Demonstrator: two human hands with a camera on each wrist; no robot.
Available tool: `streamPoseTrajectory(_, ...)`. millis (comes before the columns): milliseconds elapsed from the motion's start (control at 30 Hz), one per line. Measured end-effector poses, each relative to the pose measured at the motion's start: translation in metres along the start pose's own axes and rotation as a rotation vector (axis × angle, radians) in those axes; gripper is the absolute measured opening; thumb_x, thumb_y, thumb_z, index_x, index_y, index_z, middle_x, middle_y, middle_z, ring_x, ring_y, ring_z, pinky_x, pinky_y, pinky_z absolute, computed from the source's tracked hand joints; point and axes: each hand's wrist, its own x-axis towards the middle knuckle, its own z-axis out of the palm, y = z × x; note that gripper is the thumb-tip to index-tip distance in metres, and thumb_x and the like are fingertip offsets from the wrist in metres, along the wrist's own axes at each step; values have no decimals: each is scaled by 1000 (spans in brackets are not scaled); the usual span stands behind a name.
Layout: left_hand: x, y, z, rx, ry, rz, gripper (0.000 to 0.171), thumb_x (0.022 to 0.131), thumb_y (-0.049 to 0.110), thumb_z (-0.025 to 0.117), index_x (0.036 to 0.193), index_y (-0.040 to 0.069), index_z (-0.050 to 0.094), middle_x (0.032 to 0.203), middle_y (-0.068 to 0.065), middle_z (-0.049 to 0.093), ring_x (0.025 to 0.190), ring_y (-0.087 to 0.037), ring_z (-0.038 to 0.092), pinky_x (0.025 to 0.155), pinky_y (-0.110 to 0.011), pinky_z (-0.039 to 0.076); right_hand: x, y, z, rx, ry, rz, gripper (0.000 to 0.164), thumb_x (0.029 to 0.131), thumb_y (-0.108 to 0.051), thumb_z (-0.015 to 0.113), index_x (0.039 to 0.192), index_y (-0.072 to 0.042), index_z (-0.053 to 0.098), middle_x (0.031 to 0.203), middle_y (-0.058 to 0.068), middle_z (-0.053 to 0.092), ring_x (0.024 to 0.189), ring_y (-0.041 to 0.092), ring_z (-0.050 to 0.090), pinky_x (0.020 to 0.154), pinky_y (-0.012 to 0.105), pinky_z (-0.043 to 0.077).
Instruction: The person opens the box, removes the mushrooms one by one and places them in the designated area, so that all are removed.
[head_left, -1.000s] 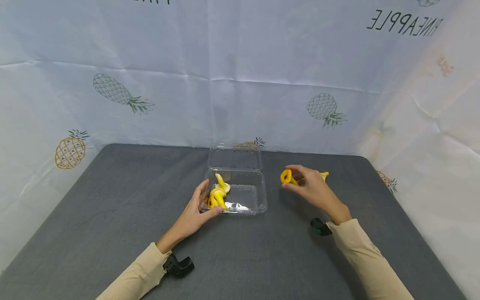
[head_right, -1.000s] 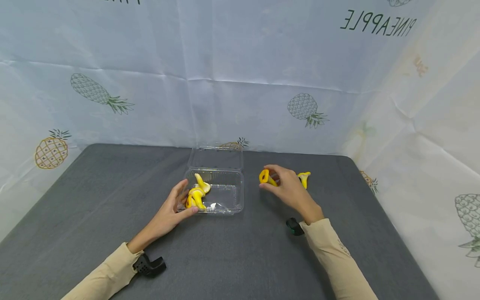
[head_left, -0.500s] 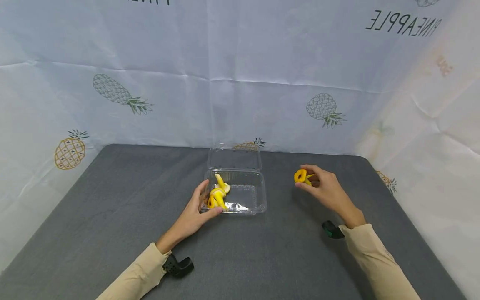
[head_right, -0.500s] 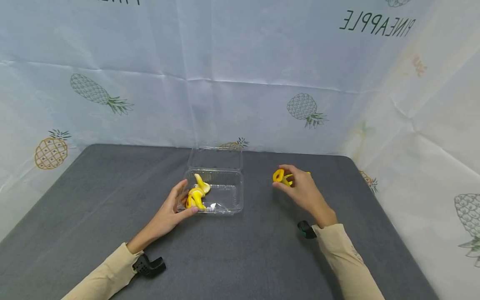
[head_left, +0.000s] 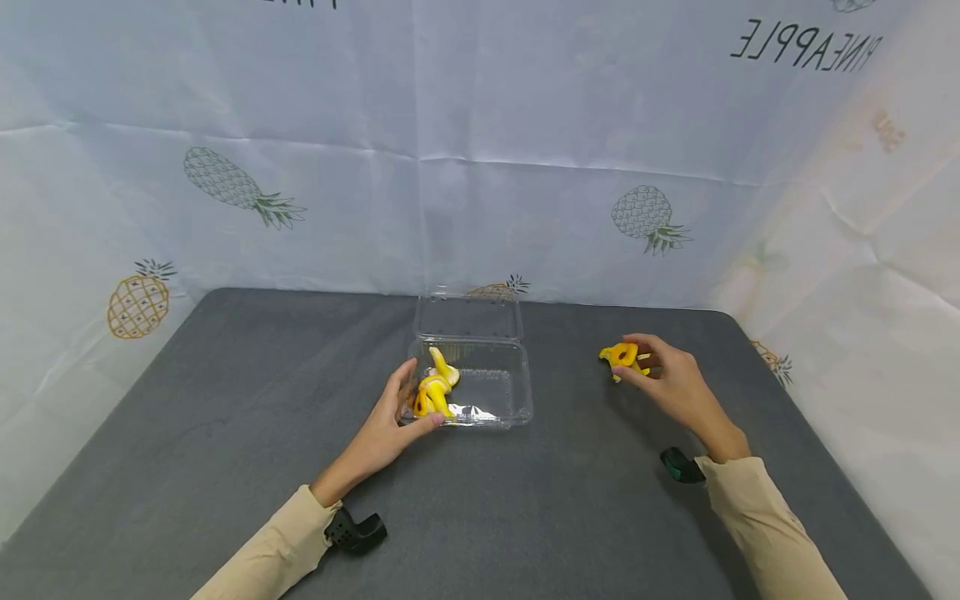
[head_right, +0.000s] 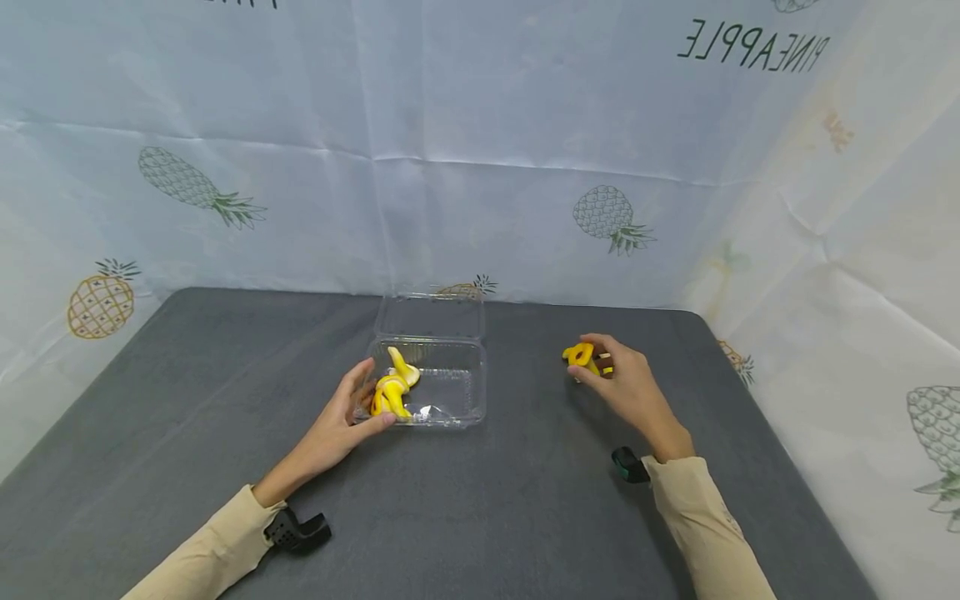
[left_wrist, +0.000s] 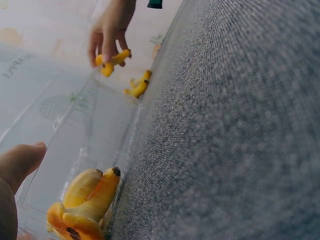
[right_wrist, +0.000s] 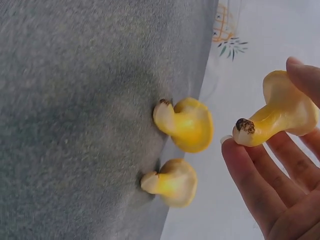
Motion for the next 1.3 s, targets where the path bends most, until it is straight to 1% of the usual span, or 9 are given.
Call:
streamPoseTrajectory(233,0,-1,0,-8,1,2,92,95,27,68,160,13,5,168,-15,2,152,-45,12,120,-62,20,-5,10,-9,-4,21,64,52,93,-25,71,137,-4,53,120,25,64,101,44,67,80,55,59)
streamPoseTrajectory(400,1,0,0,-7,2,5,91,95,27,68,160,13,5,167,-15,2,152,-45,12,120,-62,20,-5,23,-14,-20,82,47,49,94,-22,70,136,-2,53,119,28,64,96,47,68,75,55,59)
streamPoseTrajectory(533,0,0,0,-12,-1,6,91,95,26,68,160,12,5,167,-16,2,152,-45,12,120,-63,20,-5,33,-16,-29,117,39,43,94,-20,70,131,-2,57,114,27,66,91,45,69,66,38,61)
streamPoseTrajectory(633,0,0,0,-20,-3,5,92,95,26,69,160,12,5,168,-15,2,152,-44,12,120,-62,20,-6,39,-18,-37,116,60,42,94,-22,70,130,-2,57,113,27,66,92,46,69,61,26,58)
streamPoseTrajectory(700,0,1,1,-24,-2,3,92,95,25,69,160,12,5,168,-15,2,152,-44,12,120,-62,20,-7,43,-18,-39,111,78,44,95,-23,69,131,-2,57,114,28,65,93,47,68,61,28,59)
streamPoseTrajectory(800,0,1,0,-23,-2,2,92,95,26,69,159,11,5,168,-15,2,152,-44,12,120,-62,20,-7,47,-19,-36,101,100,46,96,-22,68,133,0,54,117,30,63,96,49,67,66,43,61)
streamPoseTrajectory(933,0,1,0,-23,-2,4,92,95,26,69,159,11,4,168,-14,1,152,-44,11,120,-62,19,-7,55,-17,-32,96,107,44,95,-12,67,134,3,52,120,32,60,98,51,66,71,54,59)
streamPoseTrajectory(1133,0,0,1,-38,-4,4,92,95,25,69,160,13,4,168,-13,0,153,-43,10,121,-62,19,-8,66,-14,-41,111,122,31,98,-3,58,127,6,57,117,31,62,97,52,64,70,53,58)
streamPoseTrajectory(1300,0,0,1,-39,-5,0,93,95,25,69,160,13,4,168,-13,0,153,-42,10,121,-62,19,-7,69,-13,-61,49,175,36,97,-10,60,131,3,55,120,33,60,98,50,65,72,54,58)
